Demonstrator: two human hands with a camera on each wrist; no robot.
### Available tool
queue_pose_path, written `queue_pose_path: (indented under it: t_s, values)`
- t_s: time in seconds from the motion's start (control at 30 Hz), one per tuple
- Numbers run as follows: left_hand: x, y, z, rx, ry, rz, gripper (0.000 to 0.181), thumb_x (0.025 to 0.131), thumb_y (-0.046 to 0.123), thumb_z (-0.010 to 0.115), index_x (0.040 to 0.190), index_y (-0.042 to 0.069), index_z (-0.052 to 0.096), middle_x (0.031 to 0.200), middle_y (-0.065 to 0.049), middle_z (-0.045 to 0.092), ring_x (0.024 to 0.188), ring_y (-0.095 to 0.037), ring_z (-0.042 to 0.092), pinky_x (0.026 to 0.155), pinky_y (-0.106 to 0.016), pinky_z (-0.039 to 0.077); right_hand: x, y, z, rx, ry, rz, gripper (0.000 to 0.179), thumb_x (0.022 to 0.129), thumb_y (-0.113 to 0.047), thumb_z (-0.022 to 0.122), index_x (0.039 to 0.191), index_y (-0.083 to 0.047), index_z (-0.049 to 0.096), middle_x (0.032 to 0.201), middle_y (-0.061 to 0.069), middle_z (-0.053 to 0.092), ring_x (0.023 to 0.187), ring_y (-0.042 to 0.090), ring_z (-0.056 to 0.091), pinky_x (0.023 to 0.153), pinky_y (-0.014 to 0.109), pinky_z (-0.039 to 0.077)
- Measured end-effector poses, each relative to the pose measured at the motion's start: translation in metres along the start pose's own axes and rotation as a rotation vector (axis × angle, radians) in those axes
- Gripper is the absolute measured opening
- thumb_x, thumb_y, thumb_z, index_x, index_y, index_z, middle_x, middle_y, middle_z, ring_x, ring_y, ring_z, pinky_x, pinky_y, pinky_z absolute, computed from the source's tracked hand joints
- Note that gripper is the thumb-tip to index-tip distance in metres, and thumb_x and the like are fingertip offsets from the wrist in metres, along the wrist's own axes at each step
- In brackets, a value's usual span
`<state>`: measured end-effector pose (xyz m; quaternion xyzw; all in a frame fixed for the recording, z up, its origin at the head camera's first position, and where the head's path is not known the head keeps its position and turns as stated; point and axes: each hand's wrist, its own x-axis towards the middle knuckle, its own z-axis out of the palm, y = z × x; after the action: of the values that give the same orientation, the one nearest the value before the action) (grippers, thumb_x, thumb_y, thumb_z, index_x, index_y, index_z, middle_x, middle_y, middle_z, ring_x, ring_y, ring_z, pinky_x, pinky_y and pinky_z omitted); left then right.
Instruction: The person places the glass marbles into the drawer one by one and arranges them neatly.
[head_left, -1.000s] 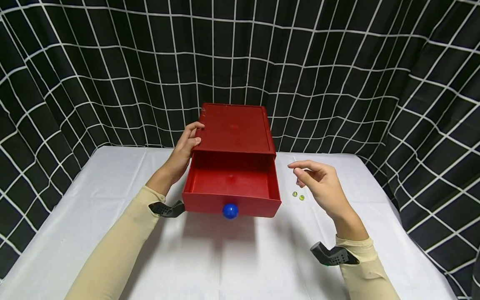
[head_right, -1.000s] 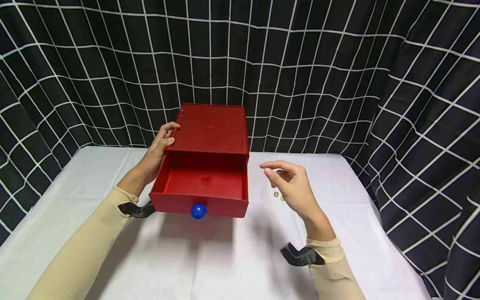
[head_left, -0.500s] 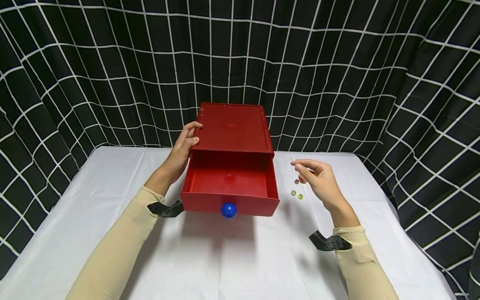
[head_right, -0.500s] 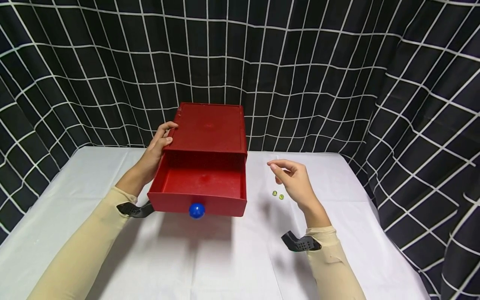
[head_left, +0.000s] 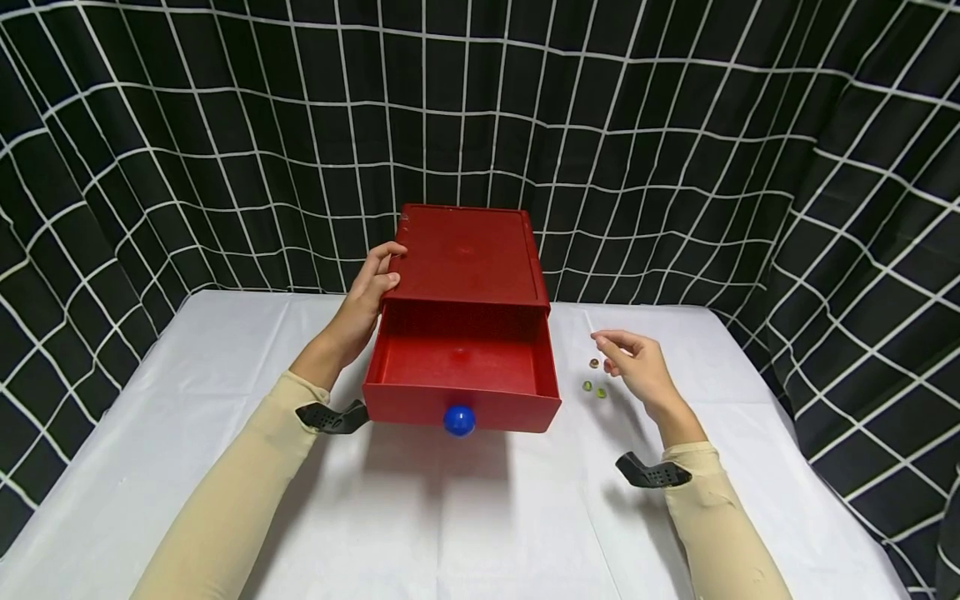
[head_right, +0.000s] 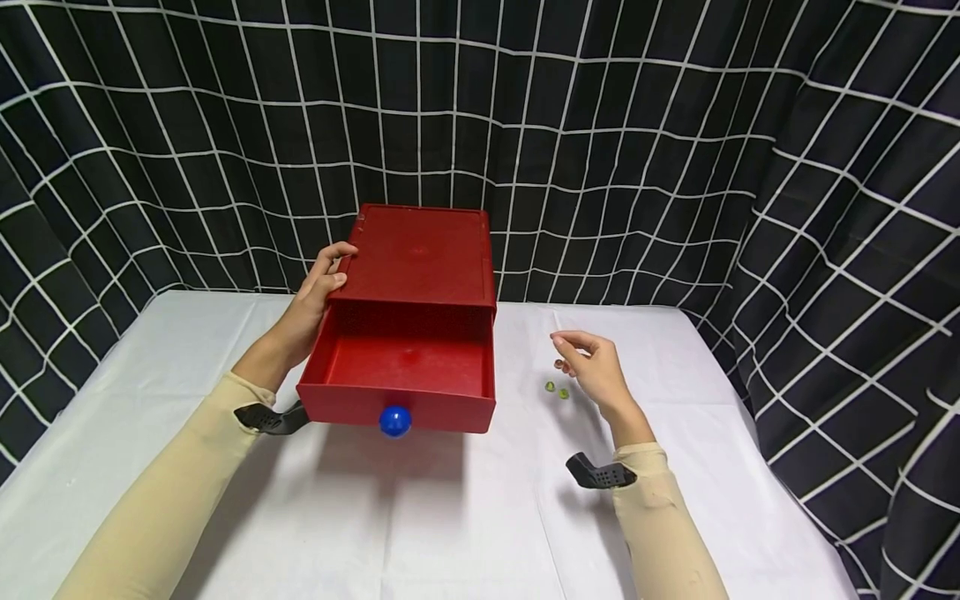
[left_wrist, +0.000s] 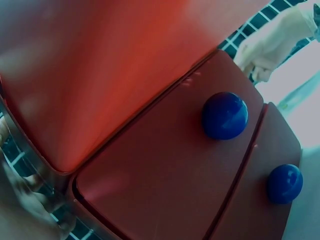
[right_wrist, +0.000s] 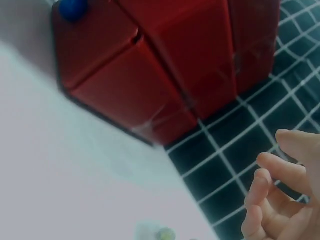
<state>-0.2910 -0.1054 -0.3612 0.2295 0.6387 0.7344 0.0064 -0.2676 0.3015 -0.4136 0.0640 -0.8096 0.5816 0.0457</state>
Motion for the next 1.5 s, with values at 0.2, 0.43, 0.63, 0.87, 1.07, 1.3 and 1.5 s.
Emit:
queue_pose_path:
  t_s: [0.2,0.43,0.63,0.87,1.07,1.3,1.5]
  values:
    - [-0.001,0.0,0.0,0.0,-0.002,-0.003,0.037,0.098,0.018,0.034,0.131,0.033,0.04,0.152,-0.003,0.036,0.127,-0.017,0.043,0.106,-0.039,0.034,0.004,0.02,-0.003,0.013,0.002,0.071,0.042,0.102,-0.015,0.057,0.131,0.016,0.054,0.088,-0.019,0.062,0.064,-0.003,0.051,0.061,0.014,0.047]
    - [0.0,-0.001,0.0,0.002,0.001,0.0,0.037,0.098,0.017,0.034,0.131,0.033,0.04,0.152,-0.002,0.036,0.126,-0.017,0.044,0.104,-0.037,0.036,0.007,0.038,-0.009,-0.102,0.012,0.099,0.044,0.101,-0.019,0.059,0.133,0.012,0.057,0.085,-0.019,0.06,0.063,-0.002,0.05,0.06,0.015,0.045]
    - [0.0,0.0,0.0,0.003,0.009,0.001,0.037,0.098,0.017,0.034,0.131,0.033,0.04,0.152,-0.002,0.037,0.126,-0.016,0.044,0.104,-0.037,0.036,0.01,0.05,-0.012,-0.183,0.008,0.141,0.044,0.102,-0.021,0.058,0.135,0.007,0.057,0.1,0.002,0.071,0.067,-0.001,0.053,0.063,0.017,0.046]
    - [0.0,-0.001,-0.001,-0.003,0.001,0.005,0.037,0.098,0.017,0.033,0.131,0.033,0.04,0.15,-0.001,0.038,0.125,-0.015,0.045,0.104,-0.036,0.036,0.01,0.057,-0.009,-0.263,0.002,0.107,0.044,0.101,-0.02,0.058,0.135,0.007,0.057,0.119,0.025,0.07,0.078,-0.003,0.056,0.069,0.016,0.046]
    - [0.0,-0.001,-0.001,0.001,-0.003,0.003,0.037,0.098,0.017,0.033,0.132,0.032,0.04,0.149,-0.001,0.038,0.125,-0.016,0.045,0.104,-0.036,0.036,0.012,0.058,-0.004,-0.351,-0.021,0.052,0.041,0.1,-0.016,0.06,0.133,0.009,0.058,0.105,0.021,0.068,0.081,-0.001,0.051,0.076,0.015,0.041]
    - [0.0,0.0,-0.002,0.011,-0.005,0.001,0.037,0.098,0.018,0.034,0.132,0.033,0.04,0.152,-0.002,0.037,0.125,-0.016,0.044,0.104,-0.038,0.036,0.013,0.057,-0.001,-0.451,-0.045,0.005,0.036,0.098,-0.01,0.06,0.129,0.009,0.061,0.106,0.027,0.067,0.084,0.011,0.053,0.076,0.022,0.042]
    - [0.0,0.0,-0.002,0.019,-0.007,-0.002,0.037,0.098,0.019,0.033,0.131,0.034,0.04,0.152,-0.004,0.036,0.125,-0.017,0.044,0.104,-0.038,0.037,0.013,0.056,0.0,-0.499,-0.012,-0.012,0.026,0.094,-0.004,0.063,0.116,0.008,0.068,0.095,0.023,0.068,0.077,0.011,0.051,0.072,0.024,0.04]
